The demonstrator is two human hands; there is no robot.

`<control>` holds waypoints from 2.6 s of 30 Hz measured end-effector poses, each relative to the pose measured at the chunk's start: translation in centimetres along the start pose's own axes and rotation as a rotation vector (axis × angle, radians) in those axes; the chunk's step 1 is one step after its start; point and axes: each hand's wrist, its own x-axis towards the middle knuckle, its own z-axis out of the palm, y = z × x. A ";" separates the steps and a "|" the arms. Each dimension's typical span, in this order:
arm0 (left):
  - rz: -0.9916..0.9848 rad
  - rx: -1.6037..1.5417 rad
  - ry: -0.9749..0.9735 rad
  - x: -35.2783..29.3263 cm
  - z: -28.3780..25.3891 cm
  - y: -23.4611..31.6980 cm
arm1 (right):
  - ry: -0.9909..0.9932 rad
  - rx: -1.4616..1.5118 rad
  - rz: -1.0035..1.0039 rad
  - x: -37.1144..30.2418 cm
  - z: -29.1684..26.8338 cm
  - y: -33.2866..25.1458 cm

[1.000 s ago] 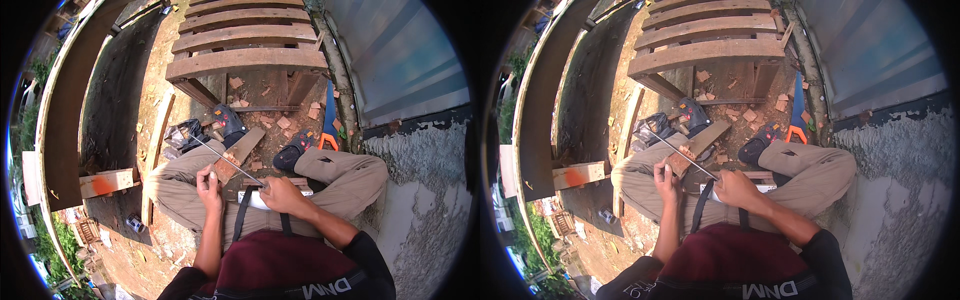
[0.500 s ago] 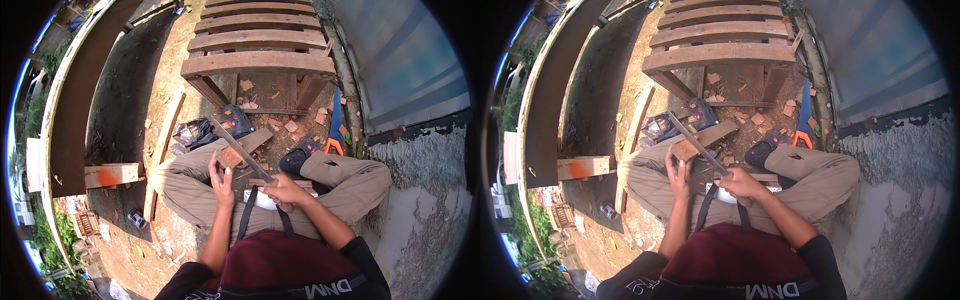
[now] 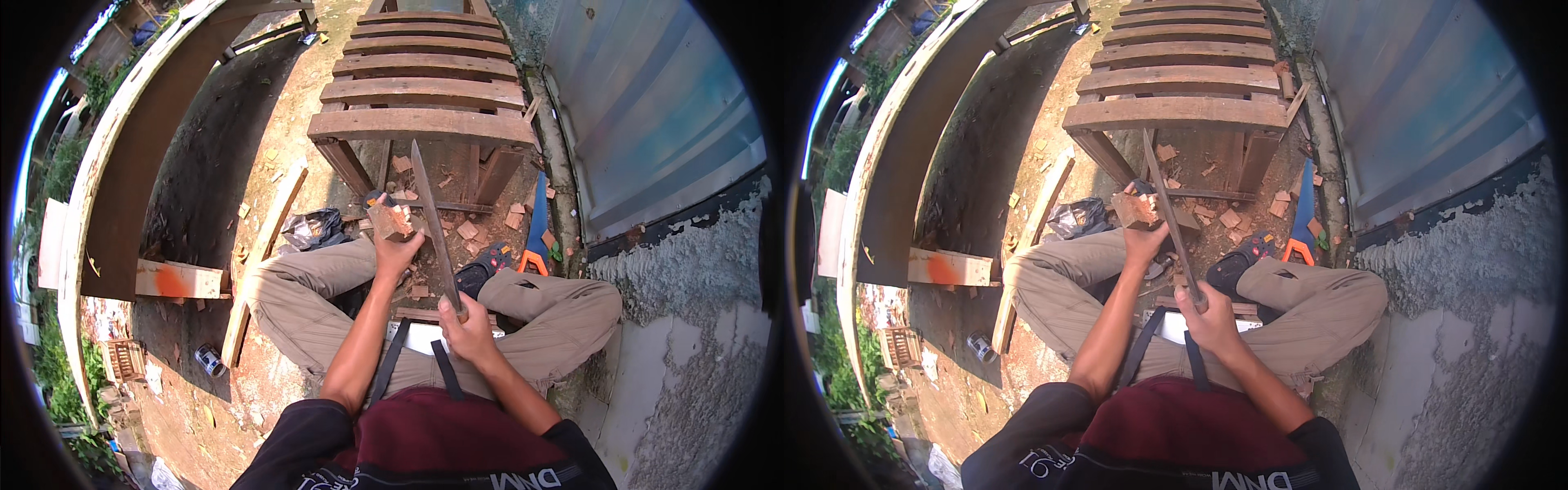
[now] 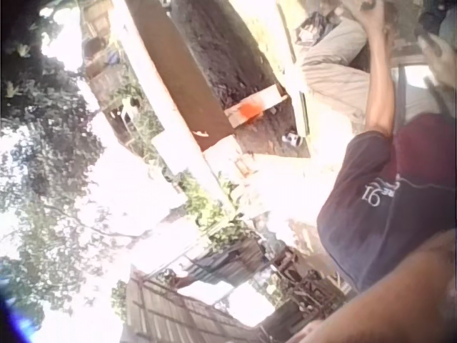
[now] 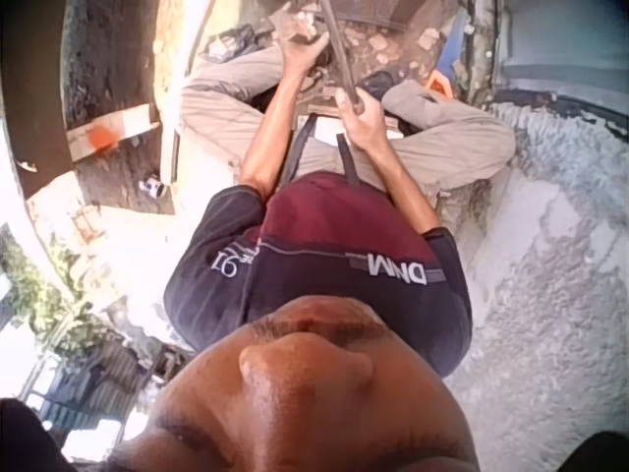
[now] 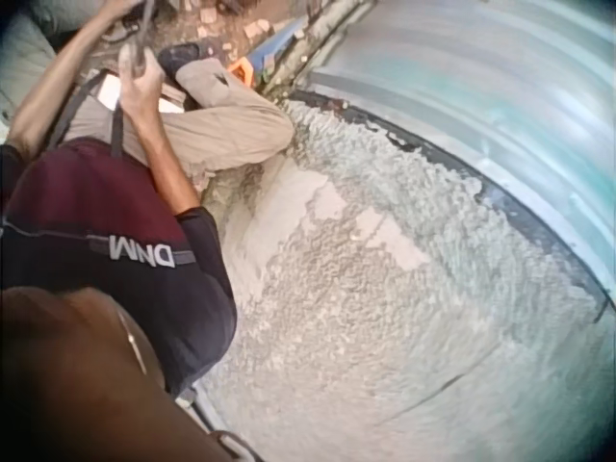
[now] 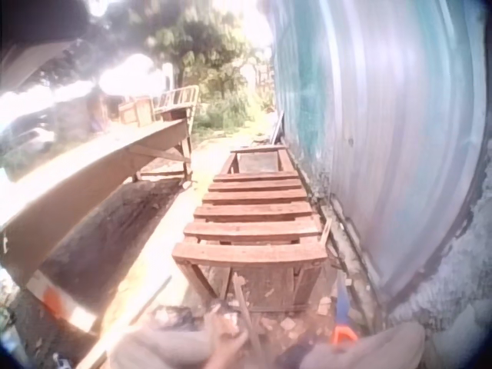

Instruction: The person sits on the ground and uses a hand saw to cut a wooden plank on a pallet. After cutting, they use a knife to scrape and smooth the cut edge of the wood.

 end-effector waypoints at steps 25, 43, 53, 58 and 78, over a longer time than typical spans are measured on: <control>0.050 -0.221 -0.434 -4.4 3.0 14.7 | 0.163 -0.059 -0.439 1.4 -5.4 -10.9; 0.166 -0.049 -0.338 -2.9 5.6 16.2 | 0.201 -1.173 -0.845 0.1 -9.6 -14.1; 0.352 0.019 -0.399 -2.8 5.0 16.6 | 0.143 -1.263 -0.915 0.3 -9.4 -15.6; 0.323 0.030 -0.477 -2.9 5.1 15.9 | 0.077 -1.266 -0.911 1.6 -10.6 -14.6; -0.103 -0.785 -0.502 1.9 4.0 15.9 | 0.380 0.298 -0.275 4.3 -13.3 -8.6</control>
